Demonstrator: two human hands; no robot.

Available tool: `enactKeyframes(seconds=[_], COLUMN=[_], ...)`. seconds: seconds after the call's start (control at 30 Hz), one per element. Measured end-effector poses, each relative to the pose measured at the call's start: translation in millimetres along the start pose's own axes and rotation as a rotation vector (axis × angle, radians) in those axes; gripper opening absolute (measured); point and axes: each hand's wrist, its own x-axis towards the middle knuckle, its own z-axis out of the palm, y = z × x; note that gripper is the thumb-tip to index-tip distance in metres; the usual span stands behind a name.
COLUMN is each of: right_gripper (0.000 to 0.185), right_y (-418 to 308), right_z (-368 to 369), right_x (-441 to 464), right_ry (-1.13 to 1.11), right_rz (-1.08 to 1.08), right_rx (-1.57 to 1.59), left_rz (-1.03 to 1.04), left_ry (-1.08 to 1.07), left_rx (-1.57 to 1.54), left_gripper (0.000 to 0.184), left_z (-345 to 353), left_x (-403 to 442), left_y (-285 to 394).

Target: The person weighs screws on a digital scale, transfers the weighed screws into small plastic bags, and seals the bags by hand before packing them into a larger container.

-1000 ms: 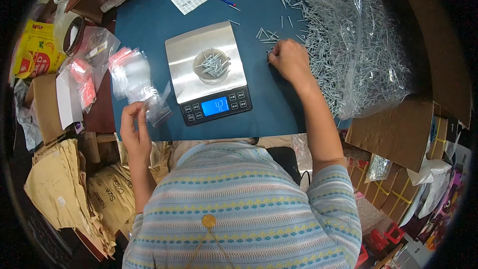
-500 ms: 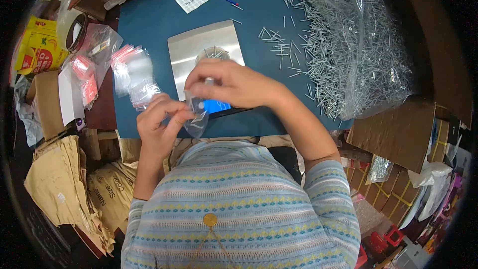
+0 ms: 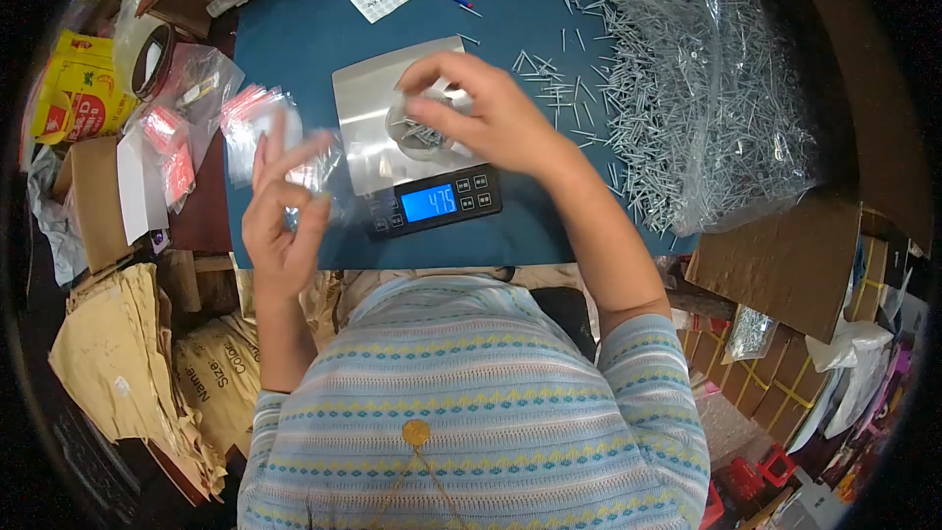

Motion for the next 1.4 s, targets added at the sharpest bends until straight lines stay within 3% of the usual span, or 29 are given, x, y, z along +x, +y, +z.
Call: enactKeyframes(seconds=[0.07,0.1,0.2,0.33,0.43,0.57,0.7,0.8,0.9,1.0,1.13,1.17,1.27,1.3,1.4], right_gripper=[0.052,0.073,0.075,0.064,0.061,0.044,0.036,0.039,0.044,0.053,0.06,0.064,0.065,0.042,0.019], right_y=[17.8,23.9,46.1,51.2,36.3,5.0,-22.2,-41.1,-52.6,-32.0,30.7,40.5,25.3,10.6,-12.2], right_z=[-9.8,-10.8,10.0,16.9,18.9,15.2,18.2,17.5,1.8,-7.3,1.6,5.1,12.7,12.4,7.8], right_x=[-5.2,-10.8,-20.1,-18.1,-8.8,2.2,13.9,13.6,13.7,10.7,-5.9,-12.7,-15.5,-12.4,-14.2], right_ry=[0.032,-0.049,-0.07,-0.043,0.033,-0.069,-0.162,-0.137,-0.142,0.029,0.069,0.04,0.016,0.027,-0.123], right_rz=[-0.044,0.013,-0.028,-0.047,0.098,0.032,-0.219,-0.313,-0.358,-0.26,0.104,0.044,-0.123,-0.182,-0.212], right_rx=[-0.24,-0.324,-0.516,-0.439,0.416,0.244,-0.193,-0.428,-0.39,-0.265,-0.154,-0.347,-0.442,-0.321,-0.264], left_rz=[0.003,0.002,-0.082,-0.21,-0.175,-0.116,-0.033,0.045,0.039,-0.024,-0.141,-0.2,-0.248,-0.252,-0.179], left_ry=[0.002,0.006,0.032,-0.076,-0.128,-0.109,-0.016,0.038,0.047,0.057,0.108,0.095,0.075,0.062,0.041], left_rx=[0.043,0.062,0.005,-0.036,-0.078,-0.025,0.015,0.027,0.03,-0.009,-0.169,-0.238,-0.361,-0.377,-0.44], left_gripper=[0.015,0.012,0.008,0.008,0.01,0.012,0.014,0.014,0.017,0.013,0.004,0.004,0.007,0.006,0.006], left_z=[-2.0,-1.9,5.3,19.9,36.0,51.2,60.9,64.4,60.2,53.6,42.2,38.7,33.1,30.0,26.9], left_x=[1.1,0.8,-3.9,-9.2,-6.7,-1.5,1.4,1.8,2.8,1.8,-0.1,-2.9,-6.3,-6.0,-11.1], left_y=[-5.5,-4.4,-3.1,-4.4,-10.0,-0.9,1.3,-2.3,0.0,-0.8,-1.3,-2.3,-4.3,-1.4,-3.7])
